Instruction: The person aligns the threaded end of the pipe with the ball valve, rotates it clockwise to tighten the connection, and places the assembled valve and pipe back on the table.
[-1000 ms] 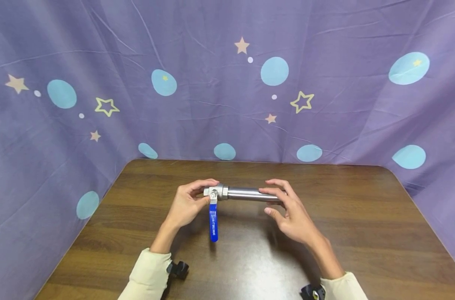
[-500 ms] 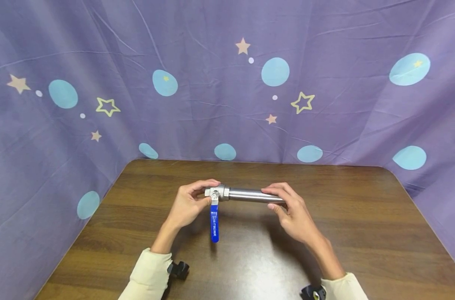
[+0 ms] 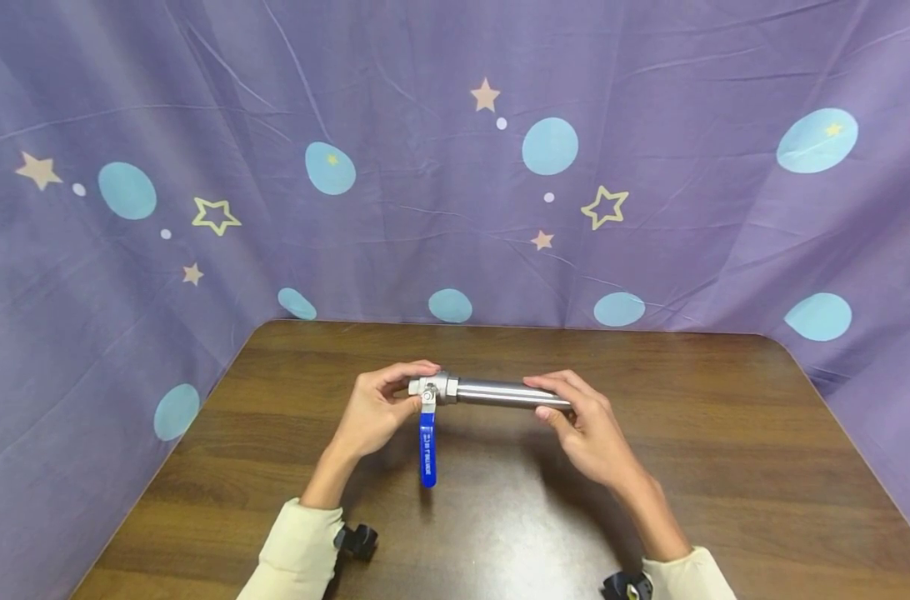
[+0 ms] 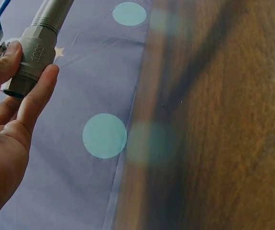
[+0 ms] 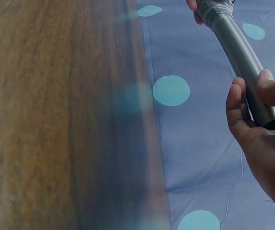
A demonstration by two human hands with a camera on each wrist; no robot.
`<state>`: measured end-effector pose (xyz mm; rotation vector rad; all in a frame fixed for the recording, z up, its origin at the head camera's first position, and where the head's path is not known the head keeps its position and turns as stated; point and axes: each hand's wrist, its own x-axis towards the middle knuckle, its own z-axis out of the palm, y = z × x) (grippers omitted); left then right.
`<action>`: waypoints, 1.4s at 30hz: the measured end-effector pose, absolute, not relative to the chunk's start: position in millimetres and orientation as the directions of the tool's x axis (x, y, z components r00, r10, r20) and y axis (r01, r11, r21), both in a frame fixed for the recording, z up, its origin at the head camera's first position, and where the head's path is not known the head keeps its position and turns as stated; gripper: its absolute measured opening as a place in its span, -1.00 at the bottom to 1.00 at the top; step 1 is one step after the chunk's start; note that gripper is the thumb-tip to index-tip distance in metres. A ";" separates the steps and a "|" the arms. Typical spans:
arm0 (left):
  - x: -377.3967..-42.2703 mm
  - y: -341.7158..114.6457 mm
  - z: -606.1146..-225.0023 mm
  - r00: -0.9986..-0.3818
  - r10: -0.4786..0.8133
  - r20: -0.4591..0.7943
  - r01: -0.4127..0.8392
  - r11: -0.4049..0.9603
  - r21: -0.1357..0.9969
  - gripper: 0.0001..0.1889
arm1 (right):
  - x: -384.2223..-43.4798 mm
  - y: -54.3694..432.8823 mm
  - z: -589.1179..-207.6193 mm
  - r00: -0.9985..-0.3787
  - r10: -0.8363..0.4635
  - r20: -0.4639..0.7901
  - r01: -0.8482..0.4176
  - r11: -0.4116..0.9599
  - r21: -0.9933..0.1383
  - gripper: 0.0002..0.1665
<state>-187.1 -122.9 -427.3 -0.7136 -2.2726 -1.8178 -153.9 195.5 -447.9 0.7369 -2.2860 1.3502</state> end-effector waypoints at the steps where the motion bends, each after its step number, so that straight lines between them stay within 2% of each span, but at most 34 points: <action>1: -187.1 -122.9 -427.4 -0.877 0.273 0.396 0.446 0.156 0.881 -0.56 | -153.9 195.7 -447.9 -0.790 -0.246 0.561 -0.610 0.393 -0.687 -0.44; 9: -186.8 -122.8 -427.0 -0.874 0.280 0.397 0.446 0.142 0.884 -0.57 | -154.8 196.4 -448.3 -0.799 -0.255 0.544 -0.600 0.394 -0.696 -0.46; 16: -188.0 -122.7 -429.0 -0.874 0.274 0.401 0.446 0.123 0.887 -0.56 | -150.4 195.6 -445.1 -0.794 -0.326 0.512 -0.603 0.325 -0.728 -0.22; 19: -187.6 -123.1 -428.1 -0.875 0.269 0.402 0.445 0.121 0.887 -0.55 | -148.5 195.1 -444.2 -0.783 -0.350 0.514 -0.616 0.329 -0.715 -0.18; 29: -187.0 -124.0 -426.4 -0.872 0.271 0.408 0.451 0.121 0.884 -0.55 | -149.8 193.9 -444.5 -0.769 -0.347 0.537 -0.633 0.292 -0.717 -0.27; 42: -187.7 -123.5 -428.0 -0.873 0.277 0.402 0.448 0.127 0.885 -0.55 | -151.6 193.9 -447.0 -0.770 -0.292 0.567 -0.637 0.389 -0.665 -0.37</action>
